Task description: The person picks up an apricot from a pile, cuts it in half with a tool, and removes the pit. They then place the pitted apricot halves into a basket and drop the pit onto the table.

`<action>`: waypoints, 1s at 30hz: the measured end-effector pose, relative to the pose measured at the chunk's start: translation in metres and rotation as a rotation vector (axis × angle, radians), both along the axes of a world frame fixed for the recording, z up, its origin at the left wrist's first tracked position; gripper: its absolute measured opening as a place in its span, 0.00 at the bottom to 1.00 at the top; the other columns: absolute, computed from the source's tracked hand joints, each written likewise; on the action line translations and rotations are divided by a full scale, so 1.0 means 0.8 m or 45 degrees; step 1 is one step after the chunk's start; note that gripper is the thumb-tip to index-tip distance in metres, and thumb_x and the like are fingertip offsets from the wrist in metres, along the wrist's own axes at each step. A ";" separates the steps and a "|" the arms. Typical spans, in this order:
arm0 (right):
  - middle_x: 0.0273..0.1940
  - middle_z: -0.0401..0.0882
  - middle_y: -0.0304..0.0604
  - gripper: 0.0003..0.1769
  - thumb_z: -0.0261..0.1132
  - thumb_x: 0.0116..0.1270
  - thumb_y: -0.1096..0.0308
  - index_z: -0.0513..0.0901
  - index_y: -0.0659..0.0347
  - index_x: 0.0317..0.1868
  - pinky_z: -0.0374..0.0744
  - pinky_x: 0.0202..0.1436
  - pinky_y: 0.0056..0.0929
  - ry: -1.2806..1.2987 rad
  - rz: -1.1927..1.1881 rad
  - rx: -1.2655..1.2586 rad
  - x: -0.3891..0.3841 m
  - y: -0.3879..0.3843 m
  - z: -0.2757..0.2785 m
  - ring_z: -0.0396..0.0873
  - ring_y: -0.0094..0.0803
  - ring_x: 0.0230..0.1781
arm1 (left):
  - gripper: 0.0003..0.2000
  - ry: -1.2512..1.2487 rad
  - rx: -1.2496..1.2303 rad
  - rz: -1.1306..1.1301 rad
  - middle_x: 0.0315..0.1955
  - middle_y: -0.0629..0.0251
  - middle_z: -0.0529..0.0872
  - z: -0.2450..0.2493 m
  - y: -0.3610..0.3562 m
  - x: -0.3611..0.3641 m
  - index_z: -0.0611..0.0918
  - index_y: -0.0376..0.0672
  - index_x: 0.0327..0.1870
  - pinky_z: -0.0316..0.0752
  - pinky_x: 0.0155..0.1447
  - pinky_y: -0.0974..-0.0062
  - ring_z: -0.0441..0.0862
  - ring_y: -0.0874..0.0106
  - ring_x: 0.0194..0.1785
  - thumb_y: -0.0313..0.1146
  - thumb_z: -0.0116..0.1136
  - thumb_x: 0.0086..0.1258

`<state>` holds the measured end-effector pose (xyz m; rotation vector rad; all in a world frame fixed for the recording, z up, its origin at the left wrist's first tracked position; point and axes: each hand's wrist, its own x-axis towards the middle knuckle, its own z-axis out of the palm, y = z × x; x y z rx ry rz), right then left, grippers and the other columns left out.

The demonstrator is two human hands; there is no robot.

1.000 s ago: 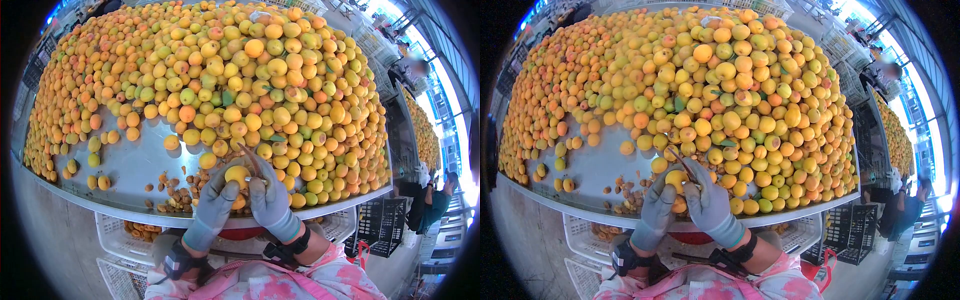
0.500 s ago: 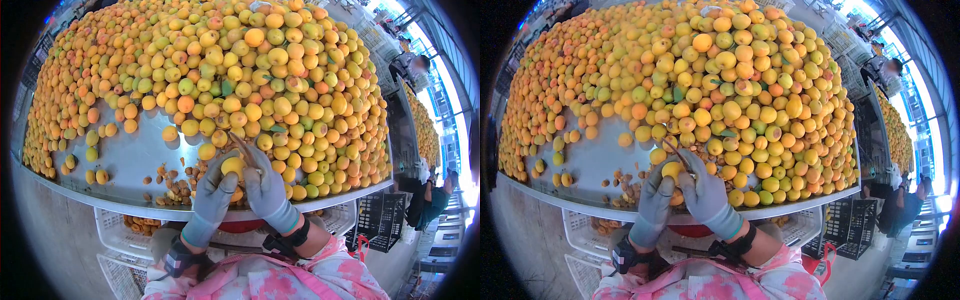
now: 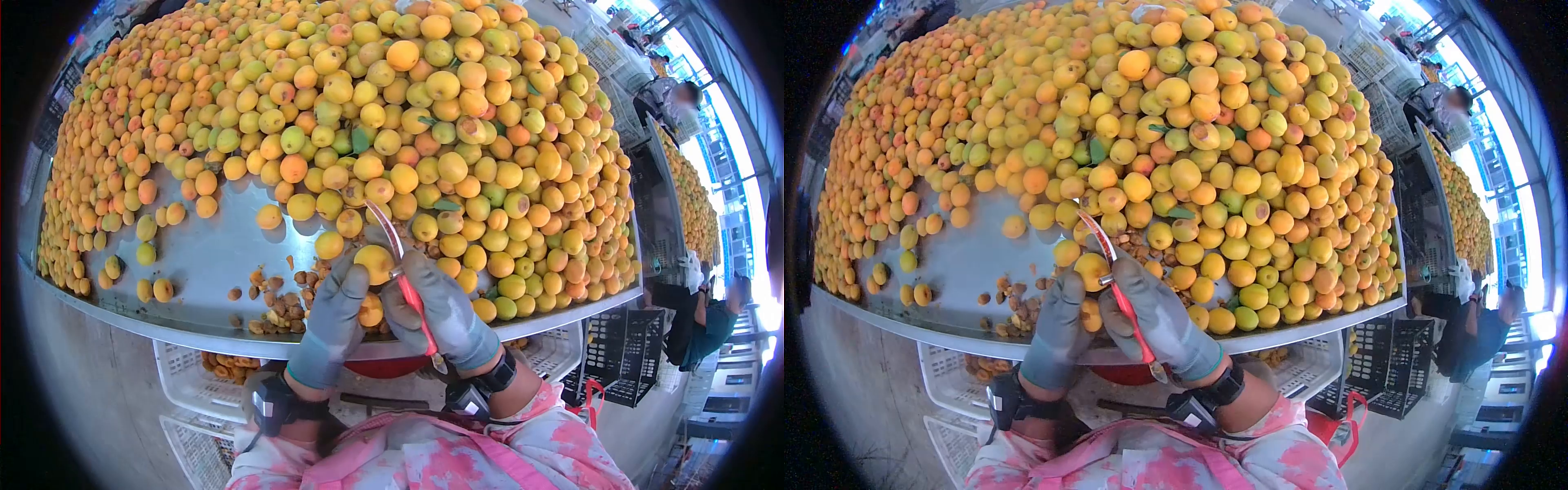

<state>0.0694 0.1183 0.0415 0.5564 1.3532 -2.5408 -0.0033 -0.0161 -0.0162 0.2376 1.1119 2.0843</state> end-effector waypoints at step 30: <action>0.29 0.81 0.56 0.34 0.56 0.71 0.62 0.54 0.57 0.74 0.77 0.30 0.43 0.296 0.209 1.554 0.012 0.006 -0.001 0.82 0.51 0.27 | 0.21 0.268 -0.166 -0.109 0.46 0.70 0.81 0.022 -0.011 -0.018 0.78 0.39 0.55 0.74 0.50 0.81 0.77 0.80 0.46 0.42 0.64 0.67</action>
